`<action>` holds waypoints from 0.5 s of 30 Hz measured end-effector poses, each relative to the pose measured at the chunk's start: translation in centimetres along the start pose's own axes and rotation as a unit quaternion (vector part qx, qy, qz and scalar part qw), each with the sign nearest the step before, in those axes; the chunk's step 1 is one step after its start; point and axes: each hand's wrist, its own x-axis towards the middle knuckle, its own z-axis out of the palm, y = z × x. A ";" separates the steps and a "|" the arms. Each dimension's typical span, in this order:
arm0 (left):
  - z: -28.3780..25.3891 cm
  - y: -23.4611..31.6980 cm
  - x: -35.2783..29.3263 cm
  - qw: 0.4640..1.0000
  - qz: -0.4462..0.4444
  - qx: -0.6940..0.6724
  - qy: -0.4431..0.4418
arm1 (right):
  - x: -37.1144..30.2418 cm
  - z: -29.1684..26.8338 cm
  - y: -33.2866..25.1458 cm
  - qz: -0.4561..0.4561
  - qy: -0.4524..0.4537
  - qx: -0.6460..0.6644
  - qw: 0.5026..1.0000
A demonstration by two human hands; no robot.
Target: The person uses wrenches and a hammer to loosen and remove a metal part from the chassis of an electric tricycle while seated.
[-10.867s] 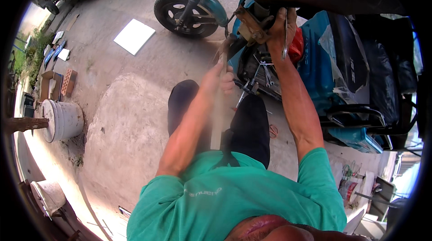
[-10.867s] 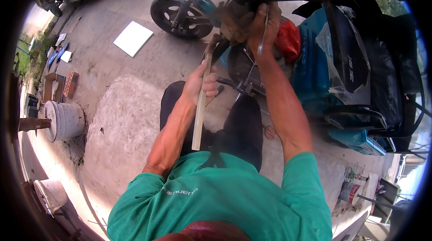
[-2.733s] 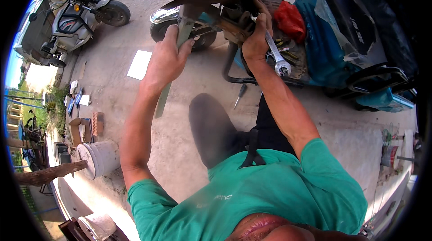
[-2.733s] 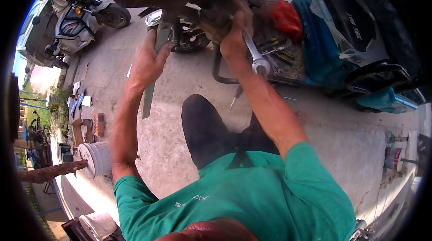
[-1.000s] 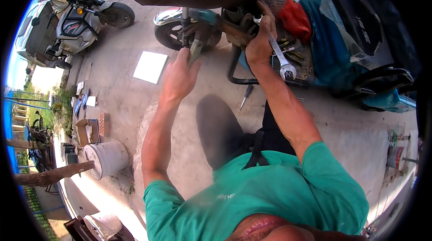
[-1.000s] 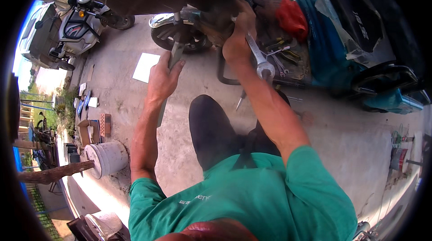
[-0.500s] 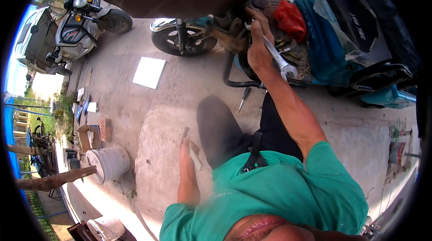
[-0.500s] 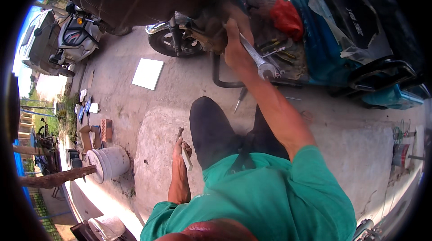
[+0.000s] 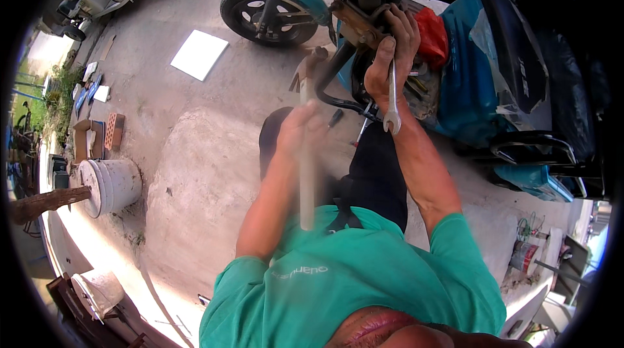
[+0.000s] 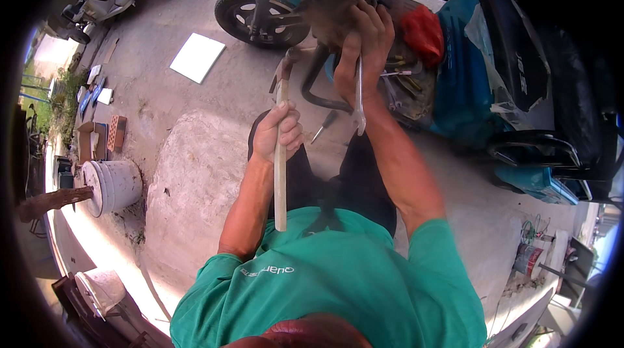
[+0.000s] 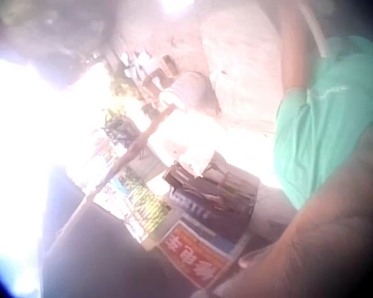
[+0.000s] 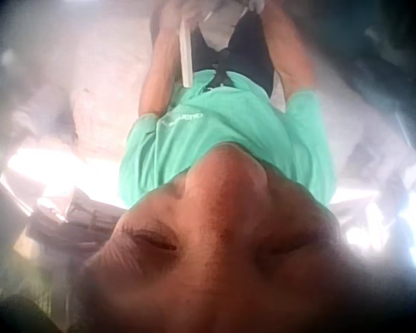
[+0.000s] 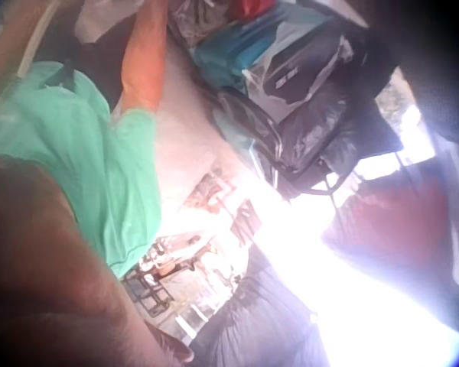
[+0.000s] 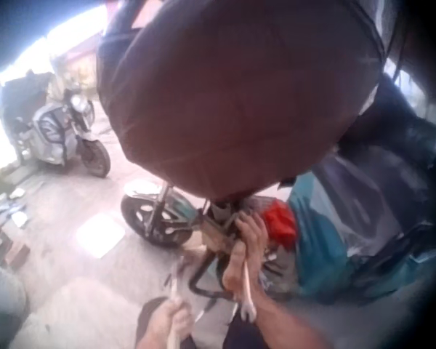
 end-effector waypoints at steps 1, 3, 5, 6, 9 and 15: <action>1.1 -0.5 1.2 0.999 -0.011 -0.014 -0.035 | 0.1 0.2 -0.1 -0.003 0.001 0.000 1.000; 2.4 -1.2 2.9 0.993 -0.042 -0.038 -0.106 | 0.2 0.4 -0.6 -0.008 0.006 0.005 1.000; 2.0 -1.4 2.8 0.992 -0.036 -0.043 -0.110 | 0.4 0.4 -0.7 -0.010 0.011 0.004 1.000; 1.6 -1.4 2.8 0.992 -0.035 -0.044 -0.112 | 0.4 0.4 -0.7 -0.010 0.013 0.002 1.000; 0.0 -1.2 3.3 0.993 -0.030 -0.091 -0.070 | 0.3 0.4 -0.6 -0.015 0.017 0.000 1.000; 1.8 0.4 4.0 0.996 -0.044 0.009 -0.075 | 0.6 0.9 -0.3 -0.016 0.023 -0.005 1.000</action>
